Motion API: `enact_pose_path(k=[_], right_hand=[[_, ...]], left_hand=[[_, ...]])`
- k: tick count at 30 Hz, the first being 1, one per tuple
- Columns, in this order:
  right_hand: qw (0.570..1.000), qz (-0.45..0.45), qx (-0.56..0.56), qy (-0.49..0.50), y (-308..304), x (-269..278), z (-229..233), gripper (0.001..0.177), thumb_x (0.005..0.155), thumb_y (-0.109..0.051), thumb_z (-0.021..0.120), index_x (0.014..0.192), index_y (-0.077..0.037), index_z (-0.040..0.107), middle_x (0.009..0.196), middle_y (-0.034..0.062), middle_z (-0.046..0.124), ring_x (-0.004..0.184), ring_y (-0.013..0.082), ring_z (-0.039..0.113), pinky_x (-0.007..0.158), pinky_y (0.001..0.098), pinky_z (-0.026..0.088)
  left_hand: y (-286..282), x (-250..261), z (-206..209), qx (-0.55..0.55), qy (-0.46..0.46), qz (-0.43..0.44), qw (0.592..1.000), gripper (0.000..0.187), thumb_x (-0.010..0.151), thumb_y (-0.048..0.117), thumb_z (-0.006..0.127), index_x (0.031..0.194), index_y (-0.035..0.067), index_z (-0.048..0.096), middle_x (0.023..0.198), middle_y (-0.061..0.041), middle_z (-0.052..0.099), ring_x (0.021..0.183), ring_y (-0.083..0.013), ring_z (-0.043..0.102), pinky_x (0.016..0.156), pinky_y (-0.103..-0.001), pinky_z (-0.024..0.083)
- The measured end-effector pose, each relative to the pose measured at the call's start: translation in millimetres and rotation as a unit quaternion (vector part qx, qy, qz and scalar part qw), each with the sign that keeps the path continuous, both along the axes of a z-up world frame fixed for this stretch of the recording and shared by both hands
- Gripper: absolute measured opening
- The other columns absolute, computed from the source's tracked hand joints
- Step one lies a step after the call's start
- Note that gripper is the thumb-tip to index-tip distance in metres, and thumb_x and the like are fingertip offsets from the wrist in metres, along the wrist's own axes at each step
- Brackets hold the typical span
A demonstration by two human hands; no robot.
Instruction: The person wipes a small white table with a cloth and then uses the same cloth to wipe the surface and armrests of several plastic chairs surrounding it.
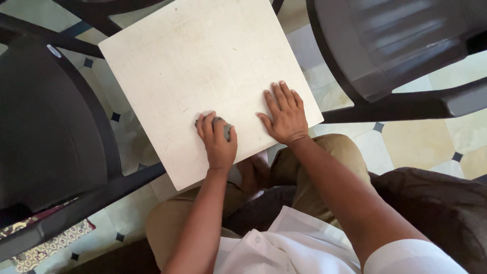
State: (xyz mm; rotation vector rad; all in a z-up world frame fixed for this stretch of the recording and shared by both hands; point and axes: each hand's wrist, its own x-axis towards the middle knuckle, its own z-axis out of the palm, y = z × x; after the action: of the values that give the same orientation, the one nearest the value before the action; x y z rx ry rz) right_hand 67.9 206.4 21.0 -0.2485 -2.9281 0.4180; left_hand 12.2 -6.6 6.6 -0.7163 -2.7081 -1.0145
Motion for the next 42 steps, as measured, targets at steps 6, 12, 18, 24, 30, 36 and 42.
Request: enact_pose_path(k=[6,12,18,24,30,36,42], right_hand=[[1.000,-0.002,-0.002,-0.009,1.9,-0.9,1.1,0.063,0.102,-0.048,0.056,0.148,-0.006,0.055,0.159,0.0209,0.044,0.152,0.0362,0.033,0.122,0.0516,0.024],[1.000,0.001,-0.001,-0.011,0.9,-1.5,1.4,0.063,0.102,-0.048,0.056,0.148,-0.006,0.054,0.159,0.0210,0.043,0.152,0.0360,0.032,0.122,0.0518,0.024],[1.000,-0.004,0.009,-0.002,-0.2,0.2,-5.0,0.061,0.104,-0.047,0.056,0.151,-0.007,0.053,0.160,0.0195,0.043,0.153,0.0353,0.033,0.124,0.0510,0.024],[1.000,0.007,0.003,-0.008,-0.8,1.8,-4.3,0.072,0.097,-0.054,0.059,0.150,-0.006,0.051,0.160,0.0209,0.039,0.152,0.0376,0.030,0.122,0.0533,0.021],[0.988,0.106,-0.091,0.067,-16.9,-6.3,10.0,0.080,0.092,-0.051,0.070,0.153,-0.006,0.045,0.162,0.0247,0.032,0.152,0.0434,0.027,0.121,0.0585,0.024],[0.947,0.308,-0.085,0.032,-100.1,-43.6,25.1,0.059,0.090,-0.036,0.074,0.142,-0.012,0.059,0.154,0.0184,0.047,0.148,0.0381,0.039,0.121,0.0560,0.031],[0.935,0.349,0.040,-0.058,-100.7,-95.8,26.0,0.039,0.095,-0.013,0.059,0.134,-0.009,0.065,0.136,0.0120,0.065,0.131,0.0308,0.057,0.109,0.0498,0.045]], left_hand=[[1.0,-4.2,-1.1,0.049,-0.038,-0.013,0.998,0.019,0.101,0.011,0.066,0.117,0.003,0.059,0.150,-0.020,0.045,0.148,-0.0495,0.032,0.123,-0.062,0.028],[-21.5,-4.4,-1.1,0.028,-0.024,0.017,0.999,0.027,0.102,0.011,0.052,0.127,0.005,0.062,0.163,-0.019,0.041,0.158,-0.0457,0.025,0.130,-0.062,0.018],[-94.1,-19.4,-2.4,-0.177,0.008,0.150,0.973,0.044,0.102,0.025,0.057,0.141,0.004,0.057,0.162,-0.022,0.037,0.152,-0.0481,0.025,0.121,-0.068,0.013],[-95.0,-19.3,-8.6,-0.204,-0.010,0.133,0.970,0.048,0.102,0.030,0.057,0.142,0.002,0.055,0.163,-0.019,0.039,0.153,-0.0423,0.029,0.124,-0.065,0.018],[-94.7,-19.1,-4.6,-0.200,0.001,0.145,0.969,0.048,0.104,0.034,0.055,0.143,0.006,0.055,0.163,-0.015,0.040,0.154,-0.0379,0.030,0.126,-0.061,0.017],[-94.6,-21.9,-2.2,-0.208,-0.047,0.144,0.966,0.053,0.103,0.040,0.050,0.144,0.006,0.054,0.164,-0.014,0.036,0.154,-0.0365,0.025,0.125,-0.060,0.013],[-94.0,-23.5,-5.4,-0.212,-0.062,0.143,0.965,0.054,0.103,0.043,0.048,0.144,0.007,0.053,0.165,-0.013,0.033,0.154,-0.0359,0.023,0.124,-0.060,0.012]])
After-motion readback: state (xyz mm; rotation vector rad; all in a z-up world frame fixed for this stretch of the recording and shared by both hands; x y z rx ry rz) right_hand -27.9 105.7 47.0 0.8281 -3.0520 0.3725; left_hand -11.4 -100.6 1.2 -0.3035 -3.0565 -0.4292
